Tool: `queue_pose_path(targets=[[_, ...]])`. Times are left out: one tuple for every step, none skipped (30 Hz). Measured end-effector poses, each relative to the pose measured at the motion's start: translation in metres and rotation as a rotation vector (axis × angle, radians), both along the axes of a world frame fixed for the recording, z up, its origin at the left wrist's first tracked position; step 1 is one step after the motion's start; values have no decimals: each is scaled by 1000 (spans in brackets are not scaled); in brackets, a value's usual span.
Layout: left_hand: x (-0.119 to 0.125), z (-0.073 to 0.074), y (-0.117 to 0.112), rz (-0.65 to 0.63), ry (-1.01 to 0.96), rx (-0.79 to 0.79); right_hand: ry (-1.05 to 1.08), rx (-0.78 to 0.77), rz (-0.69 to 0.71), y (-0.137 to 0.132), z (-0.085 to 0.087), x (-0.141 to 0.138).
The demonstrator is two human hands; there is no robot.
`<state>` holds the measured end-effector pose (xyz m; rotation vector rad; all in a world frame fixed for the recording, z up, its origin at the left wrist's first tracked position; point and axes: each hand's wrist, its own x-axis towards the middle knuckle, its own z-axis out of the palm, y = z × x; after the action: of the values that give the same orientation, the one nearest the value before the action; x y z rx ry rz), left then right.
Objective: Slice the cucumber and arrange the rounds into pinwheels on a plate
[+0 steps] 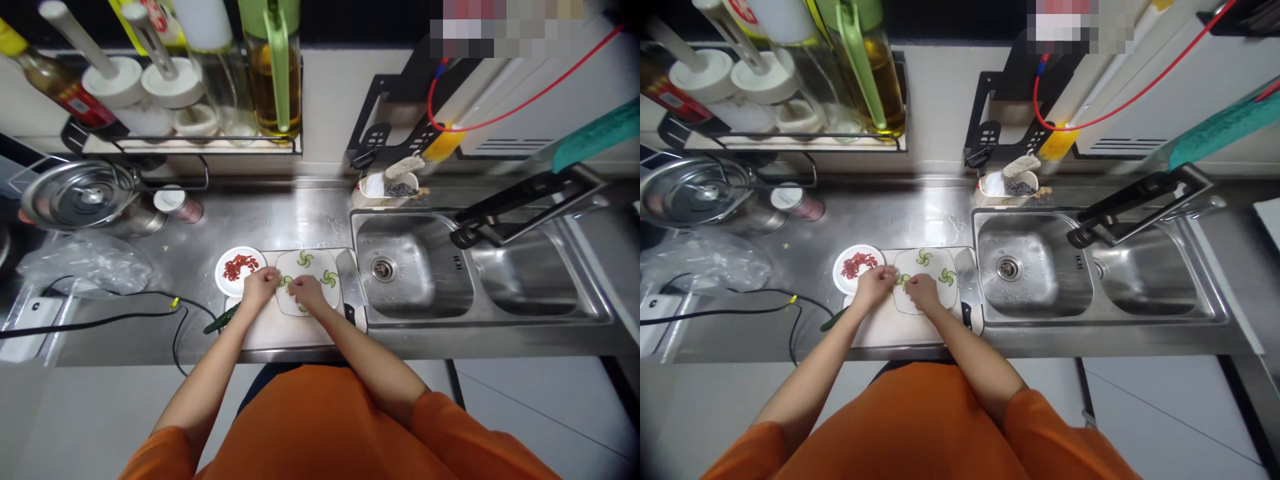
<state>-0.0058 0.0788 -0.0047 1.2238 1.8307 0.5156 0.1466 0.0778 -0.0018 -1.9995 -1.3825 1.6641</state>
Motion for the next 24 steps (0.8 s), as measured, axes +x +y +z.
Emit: queue_pose_path(targets=[[1, 1, 2, -12, 18, 3, 0, -11, -5, 1, 0, 0], [2, 2, 3, -23, 35, 6, 0, -21, -9, 2, 0, -1], [3, 2, 4, -35, 52, 9, -2, -30, -14, 2, 0, -1], [4, 3, 4, -46, 67, 13, -5, -38, -18, 3, 0, -1], [4, 3, 5, -56, 79, 16, -7, -45, -21, 3, -1, -1], [5, 3, 5, -63, 87, 20, -8, -49, -22, 4, -2, -1], [5, 2, 5, -69, 93, 23, -8, -53, -22, 4, -2, -1], [6, 2, 6, -73, 98, 26, -7, -55, -21, 5, -3, -1], [6, 1, 6, -76, 102, 29, -6, -57, -19, 5, -4, -1], [6, 1, 6, -79, 105, 32, -7, -59, -17, 5, -5, -1], [6, 0, 6, -82, 106, 36, -8, -60, -16, 5, -6, -1], [6, -1, 6, -83, 105, 39, -10, -61, -15, 5, -7, -1], [6, -1, 6, -85, 104, 42, -13, -62, -15, 5, -8, -2], [6, -2, 6, -86, 103, 45, -15, -62, -14, 5, -8, -2], [6, -3, 6, -88, 103, 48, -19, -63, -13, 5, -8, -2], [6, -3, 6, -89, 104, 50, -23, -63, -12, 5, -9, -3], [6, -4, 6, -92, 107, 51, -27, -62, -10, 6, -9, -3], [6, -5, 7, -94, 111, 53, -32, -61, -7, 6, -8, -3], [6, -5, 7, -95, 116, 56, -37, -60, -4, 6, -8, -4], [6, -6, 7, -96, 120, 61, -41, -59, 1, 6, -8, -4], [6, -6, 7, -98, 125, 67, -46, -56, 7, 6, -7, -4], [6, -7, 7, -101, 130, 76, -51, -53, 13, 7, -7, -3], [6, -7, 7, -106, 137, 87, -58, -50, 19, 7, -6, -3], [6, -7, 7, -114, 145, 101, -64, -45, 24, 7, -5, -4]])
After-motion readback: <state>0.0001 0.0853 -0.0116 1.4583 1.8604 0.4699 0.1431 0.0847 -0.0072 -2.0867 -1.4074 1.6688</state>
